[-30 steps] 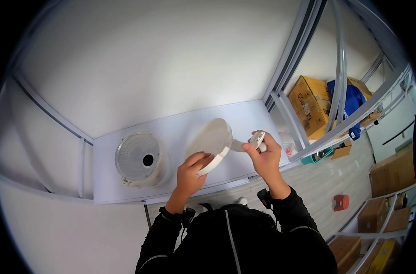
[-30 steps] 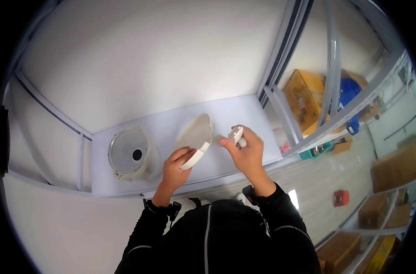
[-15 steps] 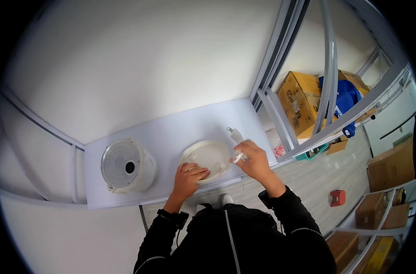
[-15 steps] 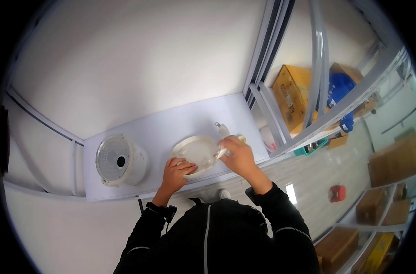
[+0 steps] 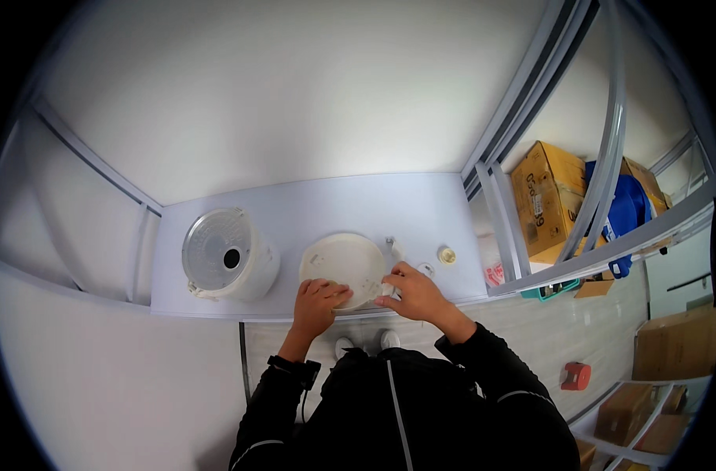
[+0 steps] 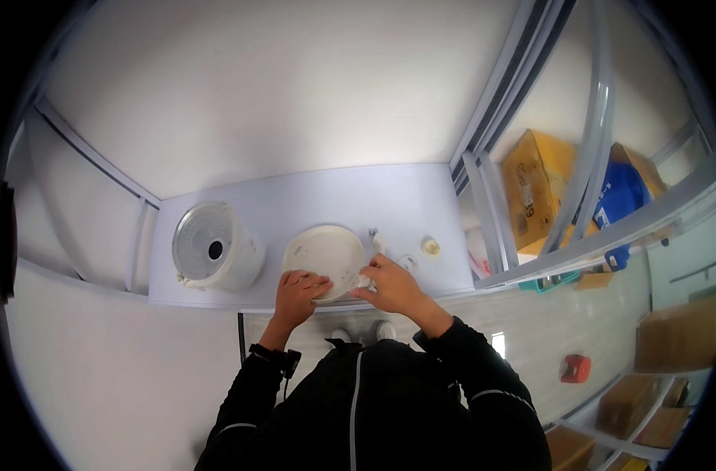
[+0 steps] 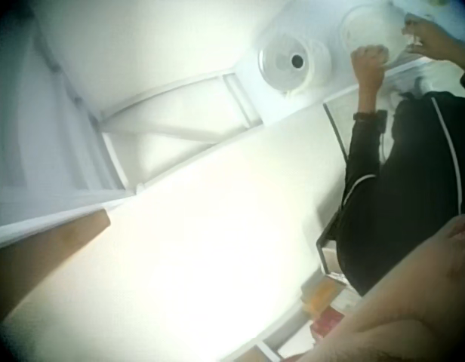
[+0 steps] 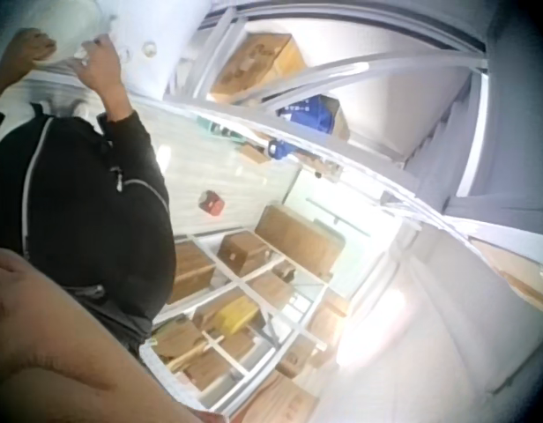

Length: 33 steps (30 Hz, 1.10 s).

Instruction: The person disassembles a white cylindrical appliance by removing the lid and a central component. They then use a screwdriver to remove screws from the lid and a small plastic part, placing the removed pieces on the shelf.

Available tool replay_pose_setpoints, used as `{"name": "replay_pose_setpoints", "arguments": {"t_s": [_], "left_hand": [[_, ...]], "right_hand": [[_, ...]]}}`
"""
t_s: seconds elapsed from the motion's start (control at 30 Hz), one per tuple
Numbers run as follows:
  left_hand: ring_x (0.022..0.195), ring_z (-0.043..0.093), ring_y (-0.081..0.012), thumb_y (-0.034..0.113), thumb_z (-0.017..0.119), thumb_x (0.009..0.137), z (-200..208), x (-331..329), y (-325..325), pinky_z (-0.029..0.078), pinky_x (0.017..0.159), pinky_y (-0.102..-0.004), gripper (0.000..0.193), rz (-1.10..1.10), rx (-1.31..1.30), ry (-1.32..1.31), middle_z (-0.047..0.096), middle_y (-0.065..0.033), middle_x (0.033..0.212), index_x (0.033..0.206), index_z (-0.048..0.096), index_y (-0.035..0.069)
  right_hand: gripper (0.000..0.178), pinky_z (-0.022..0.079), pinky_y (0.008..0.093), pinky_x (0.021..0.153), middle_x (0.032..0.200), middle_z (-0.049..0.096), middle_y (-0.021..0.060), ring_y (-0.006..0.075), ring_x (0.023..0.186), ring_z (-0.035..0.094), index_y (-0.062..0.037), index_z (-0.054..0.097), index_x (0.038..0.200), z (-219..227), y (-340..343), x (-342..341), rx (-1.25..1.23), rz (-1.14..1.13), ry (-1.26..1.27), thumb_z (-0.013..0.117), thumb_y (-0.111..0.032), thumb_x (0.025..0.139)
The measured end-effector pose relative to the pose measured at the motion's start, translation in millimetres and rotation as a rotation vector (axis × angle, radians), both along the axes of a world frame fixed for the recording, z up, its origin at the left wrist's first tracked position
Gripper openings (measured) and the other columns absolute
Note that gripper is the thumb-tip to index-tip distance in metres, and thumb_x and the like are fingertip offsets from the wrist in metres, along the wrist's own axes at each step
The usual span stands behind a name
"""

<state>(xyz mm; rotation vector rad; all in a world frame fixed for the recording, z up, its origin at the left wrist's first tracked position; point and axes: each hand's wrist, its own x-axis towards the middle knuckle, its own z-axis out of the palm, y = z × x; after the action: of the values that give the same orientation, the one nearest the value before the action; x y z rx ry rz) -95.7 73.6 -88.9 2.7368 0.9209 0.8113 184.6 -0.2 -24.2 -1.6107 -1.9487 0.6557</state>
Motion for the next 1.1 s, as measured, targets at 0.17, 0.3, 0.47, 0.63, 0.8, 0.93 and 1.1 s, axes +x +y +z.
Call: {"name": "replay_pose_setpoints", "arguments": {"t_s": [0.17, 0.3, 0.47, 0.63, 0.8, 0.93, 1.1], "left_hand": [[0.123, 0.064, -0.0171, 0.005, 0.077, 0.073, -3.6, -6.8, 3.3, 0.042, 0.117, -0.0507, 0.045, -0.023, -0.136, 0.075, 0.076, 0.0105, 0.125, 0.112, 0.081, 0.025], [0.129, 0.062, -0.0173, 0.007, 0.08, 0.073, -7.1, -3.7, 1.5, 0.039, 0.122, -0.0534, 0.042, -0.001, -0.209, 0.111, 0.075, 0.0095, 0.13, 0.112, 0.081, 0.023], [0.135, 0.06, -0.0186, 0.009, 0.082, 0.074, -12.1, -4.8, 0.8, 0.036, 0.125, -0.0548, 0.039, -0.005, -0.227, 0.135, 0.074, 0.0088, 0.133, 0.111, 0.081, 0.022], [0.138, 0.059, -0.0207, 0.01, 0.081, 0.079, -6.0, -0.4, 1.8, 0.034, 0.126, -0.0551, 0.026, -0.049, -0.235, 0.186, 0.074, 0.0088, 0.134, 0.103, 0.081, 0.021], [0.139, 0.058, -0.0238, 0.013, 0.076, 0.087, -17.2, 12.5, 2.4, 0.033, 0.126, -0.0561, 0.013, -0.067, -0.271, 0.125, 0.075, 0.0078, 0.13, 0.098, 0.081, 0.019], [0.141, 0.058, -0.0244, 0.012, 0.073, 0.091, -23.7, 25.9, 1.9, 0.032, 0.127, -0.0561, 0.015, -0.075, -0.274, 0.094, 0.075, 0.0075, 0.132, 0.102, 0.081, 0.019], [0.143, 0.058, -0.0251, 0.011, 0.069, 0.096, -31.7, 45.8, 4.3, 0.026, 0.129, -0.0566, 0.016, -0.042, -0.275, 0.117, 0.074, 0.007, 0.134, 0.106, 0.079, 0.018]], "right_hand": [[0.047, 0.057, 0.0439, 0.083, 0.115, 0.062, 0.0125, 0.0332, 0.096, 0.068, -0.0078, 0.075, 0.111, -30.1, 3.5, 2.7, -0.084, 0.016, -0.03, 0.093, -0.035, 0.078], [0.045, 0.057, 0.0457, 0.085, 0.116, 0.06, 0.0135, 0.0348, 0.101, 0.067, -0.0067, 0.069, 0.11, -37.5, 5.6, -1.4, -0.122, -0.035, -0.075, 0.09, -0.026, 0.076], [0.04, 0.057, 0.0494, 0.088, 0.115, 0.058, 0.0167, 0.0397, 0.107, 0.066, -0.0062, 0.062, 0.107, -39.1, 8.8, 0.0, -0.191, -0.041, -0.151, 0.084, -0.014, 0.075], [0.032, 0.057, 0.0519, 0.091, 0.119, 0.056, 0.0189, 0.0429, 0.11, 0.064, -0.0047, 0.061, 0.106, -50.9, 9.1, 2.1, -0.247, -0.115, -0.235, 0.077, -0.007, 0.078], [0.034, 0.057, 0.0521, 0.096, 0.131, 0.056, 0.0209, 0.0447, 0.118, 0.063, -0.0038, 0.063, 0.112, -55.3, 12.6, 4.3, -0.292, -0.163, -0.242, 0.075, -0.005, 0.079], [0.038, 0.057, 0.0501, 0.098, 0.151, 0.05, 0.0239, 0.0444, 0.122, 0.065, -0.0058, 0.063, 0.111, -54.4, 12.2, 6.9, -0.259, -0.226, -0.236, 0.08, -0.009, 0.077], [0.036, 0.058, 0.0533, 0.095, 0.161, 0.041, 0.0289, 0.0484, 0.114, 0.068, -0.0069, 0.062, 0.114, -53.9, 12.4, 20.2, -0.207, -0.284, -0.145, 0.077, -0.009, 0.081]]}}
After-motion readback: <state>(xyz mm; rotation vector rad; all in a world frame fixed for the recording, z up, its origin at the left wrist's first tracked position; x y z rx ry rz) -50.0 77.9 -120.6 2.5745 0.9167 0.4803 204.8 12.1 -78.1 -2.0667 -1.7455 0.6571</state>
